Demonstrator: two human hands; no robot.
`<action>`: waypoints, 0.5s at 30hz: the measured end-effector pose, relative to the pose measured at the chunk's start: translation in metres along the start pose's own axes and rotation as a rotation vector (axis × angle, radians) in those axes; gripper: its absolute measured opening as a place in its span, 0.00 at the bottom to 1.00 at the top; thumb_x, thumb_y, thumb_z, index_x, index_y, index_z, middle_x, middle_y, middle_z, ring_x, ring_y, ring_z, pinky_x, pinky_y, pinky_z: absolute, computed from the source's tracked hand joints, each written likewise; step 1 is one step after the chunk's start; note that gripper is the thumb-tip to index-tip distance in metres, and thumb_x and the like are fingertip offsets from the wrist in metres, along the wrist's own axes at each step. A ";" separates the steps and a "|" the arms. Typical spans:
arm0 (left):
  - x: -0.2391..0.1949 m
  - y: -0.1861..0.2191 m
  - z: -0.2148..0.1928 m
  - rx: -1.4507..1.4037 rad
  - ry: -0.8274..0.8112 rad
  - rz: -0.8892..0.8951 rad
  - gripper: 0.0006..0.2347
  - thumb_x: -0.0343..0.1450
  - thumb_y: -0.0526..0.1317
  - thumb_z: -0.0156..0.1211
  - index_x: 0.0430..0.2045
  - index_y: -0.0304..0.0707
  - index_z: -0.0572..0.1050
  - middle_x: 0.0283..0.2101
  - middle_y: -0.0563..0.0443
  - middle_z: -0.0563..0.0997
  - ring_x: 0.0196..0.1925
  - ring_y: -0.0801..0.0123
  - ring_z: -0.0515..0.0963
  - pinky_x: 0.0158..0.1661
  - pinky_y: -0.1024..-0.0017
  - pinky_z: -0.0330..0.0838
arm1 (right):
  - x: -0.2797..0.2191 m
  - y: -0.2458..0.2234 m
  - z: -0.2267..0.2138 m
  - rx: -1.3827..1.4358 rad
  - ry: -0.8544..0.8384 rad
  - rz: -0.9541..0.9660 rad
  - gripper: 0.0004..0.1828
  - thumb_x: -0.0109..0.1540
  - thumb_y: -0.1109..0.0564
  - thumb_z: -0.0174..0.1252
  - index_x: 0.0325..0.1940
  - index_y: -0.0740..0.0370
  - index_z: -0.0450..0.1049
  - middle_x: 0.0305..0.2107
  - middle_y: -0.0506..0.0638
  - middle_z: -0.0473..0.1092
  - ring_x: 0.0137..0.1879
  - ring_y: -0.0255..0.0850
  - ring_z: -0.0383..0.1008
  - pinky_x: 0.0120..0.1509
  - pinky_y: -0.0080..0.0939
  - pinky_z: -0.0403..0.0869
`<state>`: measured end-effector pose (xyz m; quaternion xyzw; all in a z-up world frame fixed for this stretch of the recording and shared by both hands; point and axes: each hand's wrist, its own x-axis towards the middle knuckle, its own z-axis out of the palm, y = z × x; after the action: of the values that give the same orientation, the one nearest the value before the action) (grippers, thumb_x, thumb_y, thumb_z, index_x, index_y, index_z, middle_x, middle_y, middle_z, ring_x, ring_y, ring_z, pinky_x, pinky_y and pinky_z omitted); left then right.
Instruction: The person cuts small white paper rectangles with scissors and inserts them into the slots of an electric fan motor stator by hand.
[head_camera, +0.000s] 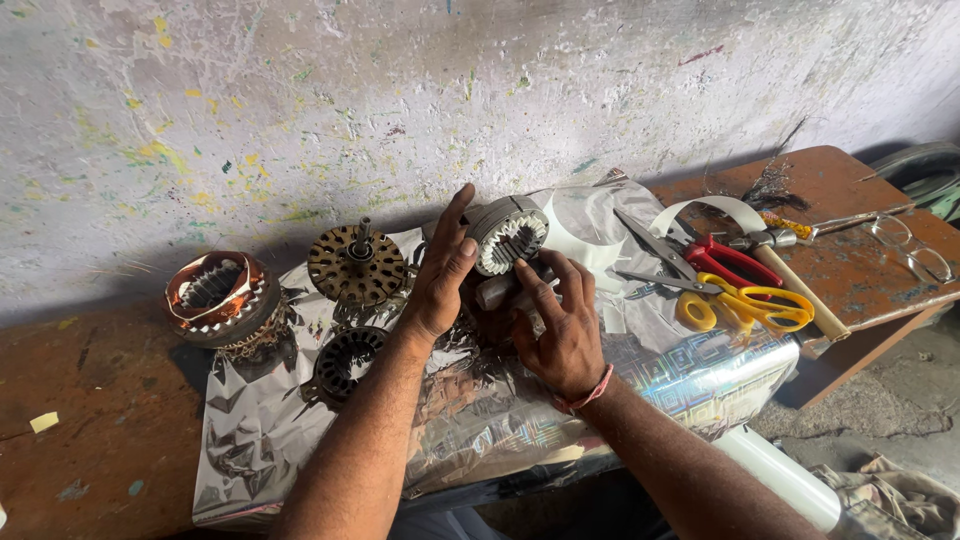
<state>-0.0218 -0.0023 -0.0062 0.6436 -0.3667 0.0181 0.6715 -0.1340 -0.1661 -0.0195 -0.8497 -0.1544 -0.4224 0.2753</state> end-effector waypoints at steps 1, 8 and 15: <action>0.000 0.000 0.000 -0.030 -0.010 0.003 0.36 0.77 0.60 0.46 0.77 0.41 0.45 0.70 0.38 0.67 0.73 0.56 0.65 0.73 0.55 0.55 | 0.000 -0.001 0.000 0.000 -0.001 -0.001 0.38 0.52 0.64 0.63 0.68 0.60 0.68 0.64 0.67 0.61 0.66 0.64 0.64 0.65 0.59 0.72; -0.004 0.000 0.000 -0.007 0.043 0.121 0.36 0.79 0.60 0.49 0.76 0.34 0.48 0.55 0.40 0.79 0.63 0.60 0.73 0.69 0.60 0.62 | 0.001 -0.002 0.000 -0.007 -0.002 -0.010 0.38 0.52 0.65 0.62 0.68 0.62 0.67 0.64 0.68 0.60 0.66 0.64 0.64 0.66 0.59 0.71; -0.008 -0.004 0.002 0.201 0.105 0.187 0.34 0.81 0.62 0.41 0.76 0.36 0.51 0.48 0.46 0.81 0.53 0.65 0.78 0.58 0.64 0.72 | 0.002 -0.002 -0.001 0.002 0.014 -0.020 0.39 0.51 0.65 0.64 0.68 0.65 0.66 0.63 0.67 0.62 0.66 0.64 0.64 0.67 0.60 0.70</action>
<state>-0.0267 -0.0016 -0.0134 0.6687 -0.3856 0.1509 0.6175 -0.1344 -0.1652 -0.0170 -0.8448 -0.1614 -0.4309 0.2732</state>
